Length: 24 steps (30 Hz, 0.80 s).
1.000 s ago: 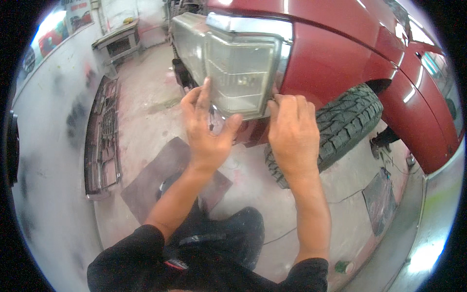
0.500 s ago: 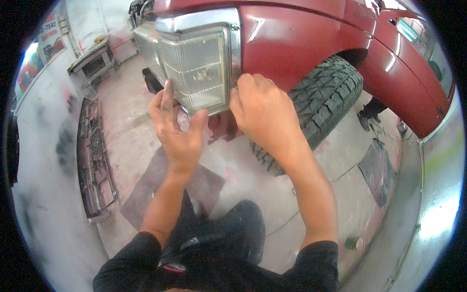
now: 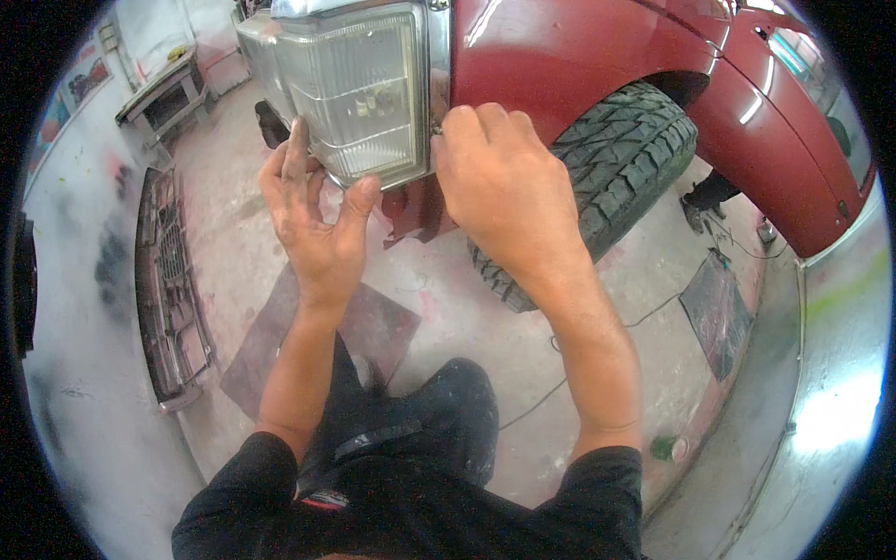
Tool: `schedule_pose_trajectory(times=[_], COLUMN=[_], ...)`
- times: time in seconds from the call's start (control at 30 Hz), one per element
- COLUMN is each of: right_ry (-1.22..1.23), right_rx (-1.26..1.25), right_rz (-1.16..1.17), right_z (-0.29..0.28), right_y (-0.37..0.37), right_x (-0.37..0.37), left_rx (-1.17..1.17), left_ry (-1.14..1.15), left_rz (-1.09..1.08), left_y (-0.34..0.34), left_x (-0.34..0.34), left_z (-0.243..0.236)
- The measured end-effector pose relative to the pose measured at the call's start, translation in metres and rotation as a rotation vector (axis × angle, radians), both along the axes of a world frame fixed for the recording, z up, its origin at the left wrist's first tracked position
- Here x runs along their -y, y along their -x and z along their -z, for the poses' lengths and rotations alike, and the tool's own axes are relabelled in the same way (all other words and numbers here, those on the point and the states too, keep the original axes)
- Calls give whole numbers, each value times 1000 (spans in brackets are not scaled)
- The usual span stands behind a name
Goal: Installing a headlight housing and chrome trim onto a vehicle fender.
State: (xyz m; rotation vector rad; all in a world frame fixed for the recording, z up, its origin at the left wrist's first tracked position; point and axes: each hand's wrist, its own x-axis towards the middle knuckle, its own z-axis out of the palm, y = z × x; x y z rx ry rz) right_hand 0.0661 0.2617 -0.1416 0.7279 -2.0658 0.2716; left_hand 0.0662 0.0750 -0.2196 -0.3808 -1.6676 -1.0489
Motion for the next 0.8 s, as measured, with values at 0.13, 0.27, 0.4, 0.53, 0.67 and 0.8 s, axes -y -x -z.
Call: schedule_pose_trajectory(times=[0.13,0.27,0.4,0.53,0.67,0.8], right_ry=[-143,-249,-151,87,37,-187], right_rx=[-67,-35,40,280,256,8], right_rz=[-7,14,-5,-130,-45,111], right_z=[-6,-16,-10,-10,-7,-4], right_y=[8,8,11,14,7,6], right_x=[-3,-3,-2,-3,-1,1], left_rx=[-16,0,-18,-24,-32,-33], left_ry=[14,-5,26,38,20,30], left_rz=[-2,21,3,-32,-16,-36], left_y=[1,0,1,2,5,6], left_x=[2,2,1,0,0,0], left_z=[2,0,0,-2,2,2])
